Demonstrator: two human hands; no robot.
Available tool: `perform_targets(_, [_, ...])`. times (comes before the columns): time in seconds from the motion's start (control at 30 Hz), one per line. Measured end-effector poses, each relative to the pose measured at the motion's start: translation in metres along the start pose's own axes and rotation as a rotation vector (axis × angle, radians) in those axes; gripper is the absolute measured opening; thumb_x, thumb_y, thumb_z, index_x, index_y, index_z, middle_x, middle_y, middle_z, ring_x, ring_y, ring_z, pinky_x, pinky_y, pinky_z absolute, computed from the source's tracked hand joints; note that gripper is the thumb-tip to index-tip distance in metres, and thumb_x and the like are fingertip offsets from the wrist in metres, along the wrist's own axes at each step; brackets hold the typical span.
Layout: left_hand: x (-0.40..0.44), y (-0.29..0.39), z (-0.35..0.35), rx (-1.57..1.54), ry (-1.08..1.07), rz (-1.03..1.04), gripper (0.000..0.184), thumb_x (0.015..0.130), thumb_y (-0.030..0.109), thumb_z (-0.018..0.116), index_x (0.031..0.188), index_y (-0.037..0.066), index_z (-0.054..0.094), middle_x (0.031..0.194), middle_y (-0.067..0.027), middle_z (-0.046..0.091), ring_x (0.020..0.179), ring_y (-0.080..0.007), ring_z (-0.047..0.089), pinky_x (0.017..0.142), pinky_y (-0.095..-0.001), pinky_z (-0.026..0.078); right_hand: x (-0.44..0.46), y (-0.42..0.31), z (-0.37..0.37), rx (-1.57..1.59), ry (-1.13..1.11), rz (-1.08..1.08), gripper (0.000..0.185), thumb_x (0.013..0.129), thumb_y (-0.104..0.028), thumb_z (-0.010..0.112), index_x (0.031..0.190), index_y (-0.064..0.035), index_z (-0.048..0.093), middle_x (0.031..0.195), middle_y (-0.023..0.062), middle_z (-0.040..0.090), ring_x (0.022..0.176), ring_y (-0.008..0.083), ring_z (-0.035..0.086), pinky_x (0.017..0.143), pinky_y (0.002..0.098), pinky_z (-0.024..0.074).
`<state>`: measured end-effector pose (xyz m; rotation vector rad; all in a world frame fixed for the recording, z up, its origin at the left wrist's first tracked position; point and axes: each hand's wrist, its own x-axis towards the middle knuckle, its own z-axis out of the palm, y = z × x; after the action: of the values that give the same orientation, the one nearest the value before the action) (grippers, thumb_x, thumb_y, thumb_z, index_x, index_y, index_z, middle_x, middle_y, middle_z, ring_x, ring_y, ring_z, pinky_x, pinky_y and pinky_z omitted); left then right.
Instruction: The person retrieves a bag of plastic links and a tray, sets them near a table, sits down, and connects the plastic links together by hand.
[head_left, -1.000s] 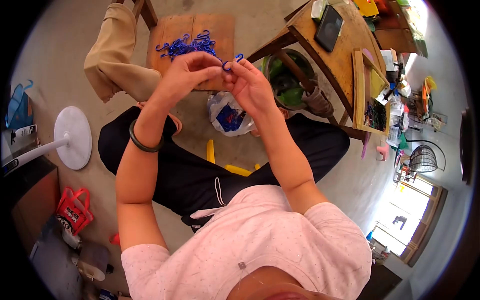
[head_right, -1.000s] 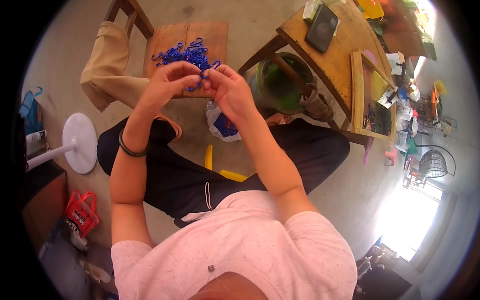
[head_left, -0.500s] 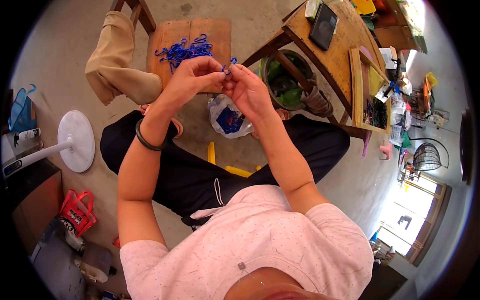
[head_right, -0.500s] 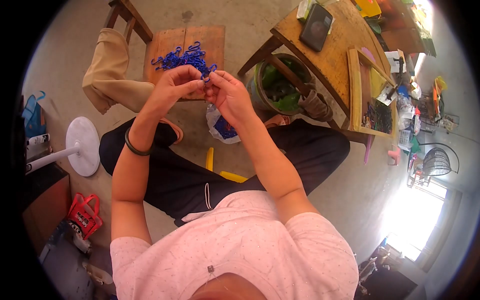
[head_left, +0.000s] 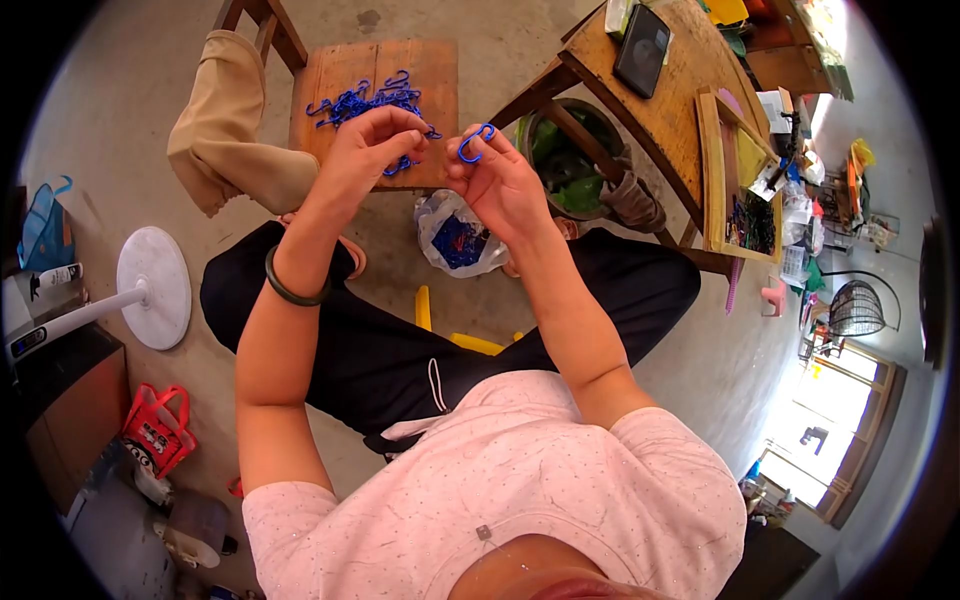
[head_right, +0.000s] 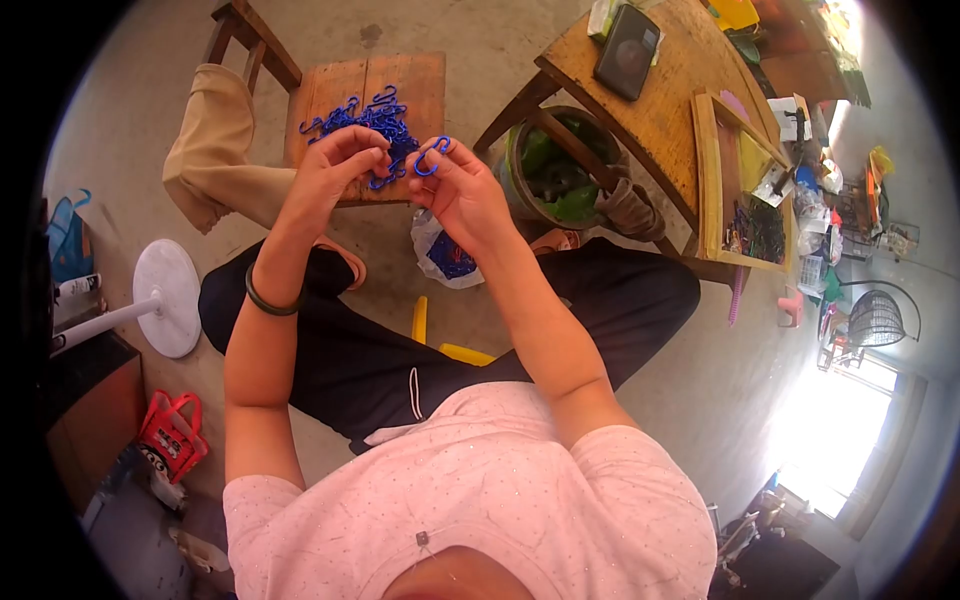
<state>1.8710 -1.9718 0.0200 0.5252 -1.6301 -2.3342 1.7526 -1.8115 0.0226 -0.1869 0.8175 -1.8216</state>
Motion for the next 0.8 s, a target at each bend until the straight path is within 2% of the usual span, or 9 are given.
perform_targets(0.37, [0.002, -0.005, 0.001, 0.044, 0.008, 0.002, 0.011, 0.089, 0.011, 0.061, 0.097, 0.003, 0.062, 0.085, -0.0003, 0.062, 0.080, -0.0087, 0.058, 0.071, -0.0220, 0.045, -0.010, -0.007, 0.007, -0.266, 0.056, -0.177, 0.009, 0.093, -0.010, 0.057, 0.098, -0.0030, 0.057, 0.094, 0.0110, 0.066, 0.080, 0.0173, 0.064, 0.072, 0.0286, 0.0530])
perform_targets(0.43, [0.002, 0.000, 0.005, 0.100, 0.013, 0.011, 0.011, 0.089, 0.012, 0.061, 0.096, 0.004, 0.062, 0.085, -0.0002, 0.062, 0.079, -0.0085, 0.057, 0.070, -0.0215, 0.044, -0.010, -0.004, 0.007, -0.318, 0.110, -0.172, 0.010, 0.092, -0.010, 0.057, 0.099, -0.0024, 0.057, 0.092, 0.0104, 0.066, 0.078, 0.0158, 0.064, 0.071, 0.0277, 0.0530])
perform_targets(0.53, [0.000, 0.008, 0.009, 0.201, 0.063, -0.086, 0.010, 0.090, 0.014, 0.060, 0.094, 0.005, 0.062, 0.081, 0.0011, 0.058, 0.076, -0.0072, 0.054, 0.068, -0.0193, 0.042, -0.017, -0.011, 0.001, -0.399, 0.173, -0.223, 0.014, 0.090, -0.009, 0.059, 0.102, -0.0022, 0.059, 0.090, 0.0086, 0.065, 0.076, 0.0136, 0.063, 0.066, 0.0260, 0.0513])
perform_targets(0.57, [-0.002, 0.010, 0.010, 0.149, 0.044, -0.073, 0.010, 0.090, 0.015, 0.060, 0.093, 0.005, 0.062, 0.082, 0.0013, 0.058, 0.078, -0.0067, 0.054, 0.068, -0.0187, 0.041, -0.020, -0.013, 0.000, -0.427, 0.191, -0.255, 0.018, 0.089, -0.008, 0.060, 0.106, -0.0016, 0.060, 0.090, 0.0075, 0.066, 0.075, 0.0118, 0.062, 0.065, 0.0245, 0.0510])
perform_targets(0.6, [0.000, 0.003, 0.006, 0.122, 0.046, -0.018, 0.011, 0.090, 0.015, 0.062, 0.094, 0.005, 0.063, 0.084, 0.0002, 0.062, 0.077, -0.0066, 0.057, 0.066, -0.0193, 0.043, -0.024, -0.018, -0.001, -0.454, 0.209, -0.283, 0.022, 0.088, -0.008, 0.062, 0.109, -0.0011, 0.060, 0.090, 0.0064, 0.066, 0.074, 0.0100, 0.062, 0.065, 0.0230, 0.0506])
perform_targets(0.67, [-0.001, 0.002, 0.008, 0.101, 0.096, -0.053, 0.012, 0.091, 0.016, 0.062, 0.096, 0.005, 0.063, 0.086, -0.0005, 0.062, 0.077, -0.0071, 0.057, 0.067, -0.0187, 0.042, -0.035, -0.027, -0.008, -0.440, 0.245, -0.282, 0.027, 0.087, -0.007, 0.064, 0.112, 0.0000, 0.061, 0.088, 0.0050, 0.067, 0.071, 0.0079, 0.061, 0.065, 0.0221, 0.0504])
perform_targets(0.8, [0.001, -0.002, 0.005, 0.087, 0.089, -0.068, 0.014, 0.093, 0.017, 0.058, 0.099, 0.005, 0.061, 0.088, -0.0001, 0.059, 0.080, -0.0079, 0.055, 0.071, -0.0192, 0.041, -0.063, -0.055, -0.026, -0.571, 0.357, -0.391, 0.022, 0.087, -0.006, 0.063, 0.107, 0.0014, 0.063, 0.086, 0.0046, 0.067, 0.069, 0.0070, 0.060, 0.064, 0.0210, 0.0498])
